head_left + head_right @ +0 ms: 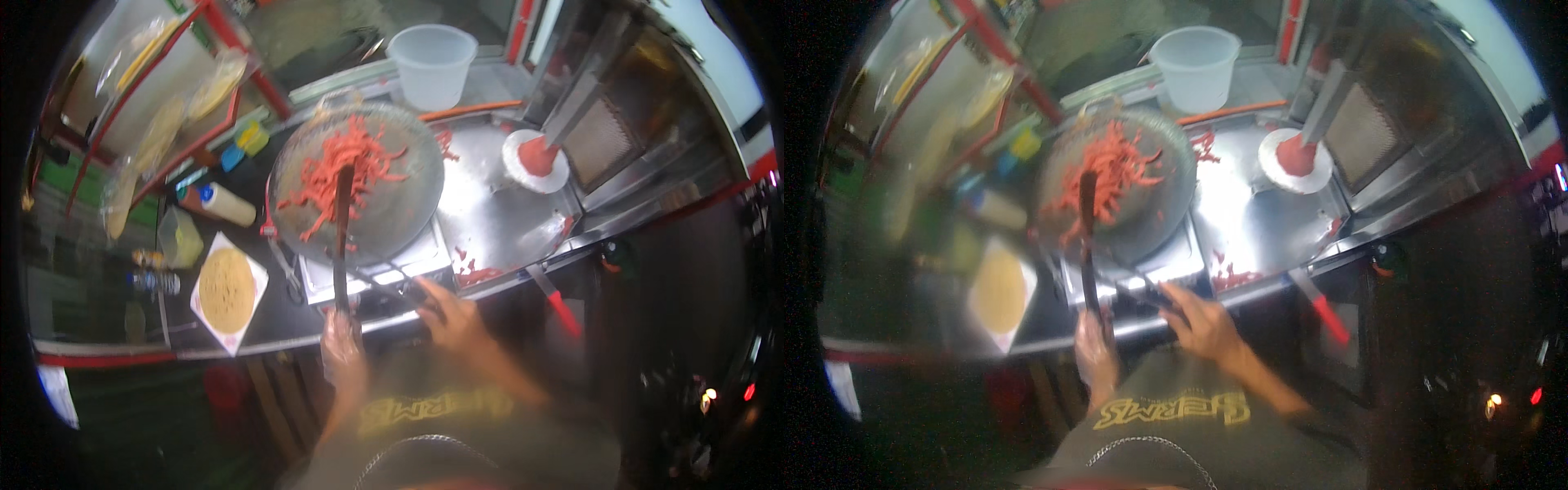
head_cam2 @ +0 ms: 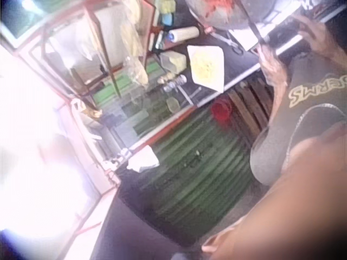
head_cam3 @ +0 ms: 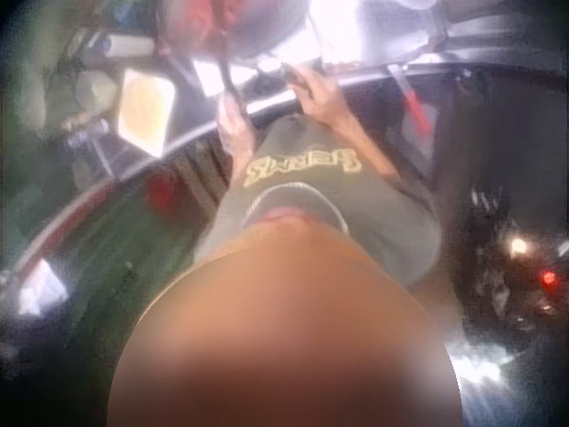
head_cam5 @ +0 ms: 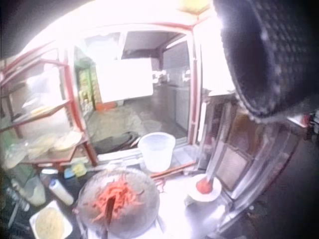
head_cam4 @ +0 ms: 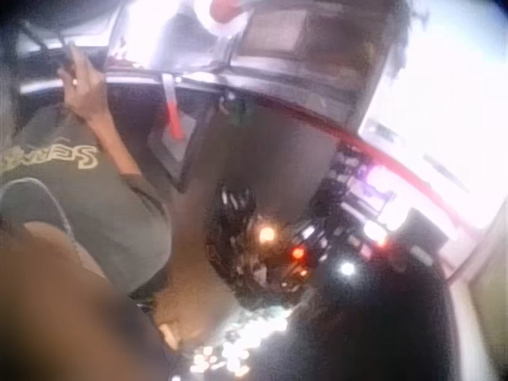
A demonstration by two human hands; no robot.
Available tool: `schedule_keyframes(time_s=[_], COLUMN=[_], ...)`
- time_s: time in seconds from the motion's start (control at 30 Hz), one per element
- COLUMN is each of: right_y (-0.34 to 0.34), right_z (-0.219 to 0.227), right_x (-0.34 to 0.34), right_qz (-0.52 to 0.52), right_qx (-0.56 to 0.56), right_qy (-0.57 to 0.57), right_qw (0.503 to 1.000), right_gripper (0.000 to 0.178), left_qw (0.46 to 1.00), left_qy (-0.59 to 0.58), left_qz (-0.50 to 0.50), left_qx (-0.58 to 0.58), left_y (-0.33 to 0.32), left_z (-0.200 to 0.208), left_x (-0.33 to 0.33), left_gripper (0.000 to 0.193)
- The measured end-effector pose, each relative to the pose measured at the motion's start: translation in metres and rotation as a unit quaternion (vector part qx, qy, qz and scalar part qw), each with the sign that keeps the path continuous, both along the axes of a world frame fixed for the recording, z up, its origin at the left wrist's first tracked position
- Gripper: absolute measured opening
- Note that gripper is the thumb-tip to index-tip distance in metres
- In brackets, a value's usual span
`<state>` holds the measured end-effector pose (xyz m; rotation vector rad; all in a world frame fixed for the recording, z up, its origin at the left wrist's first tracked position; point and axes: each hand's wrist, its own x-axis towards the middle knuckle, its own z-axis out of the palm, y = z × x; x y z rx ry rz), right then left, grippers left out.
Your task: The person cooks a tortilla on a flat griddle, then adds shredded lettuce and cooked meat to a separate tortilla on a paper plate. They finish by drizzling sauce over the assembled taco.
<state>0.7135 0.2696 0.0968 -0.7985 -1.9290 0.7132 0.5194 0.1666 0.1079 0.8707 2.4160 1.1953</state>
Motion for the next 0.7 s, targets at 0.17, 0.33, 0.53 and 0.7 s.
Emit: schedule_keyframes(time_s=[0.17, 0.33, 0.53, 0.7], right_y=[0.001, 0.002, -0.006, 0.002], right_z=[-0.005, -0.016, -0.025, -0.018], right_x=[-0.007, -0.001, 0.009, -0.002], right_qz=[-0.008, -0.023, -0.072, -0.074], right_qx=[-0.005, -0.033, -0.205, -0.172], right_qy=[0.016, -0.012, -0.059, -0.013], right_qw=[1.000, 0.999, 0.974, 0.982], right_gripper=[0.055, 0.056, 0.054, 0.055], left_qw=[0.958, 0.941, 0.990, 0.988], left_qy=[-0.259, -0.243, -0.042, -0.064], left_qz=[-0.108, -0.222, -0.124, -0.132], left_qx=[0.057, 0.078, 0.056, 0.049], left_y=[0.002, -0.003, 0.005, 0.003], left_z=[0.032, 0.038, 0.007, 0.013], left_x=[-0.010, -0.005, -0.018, -0.017], left_gripper=[0.048, 0.047, 0.040, 0.041])
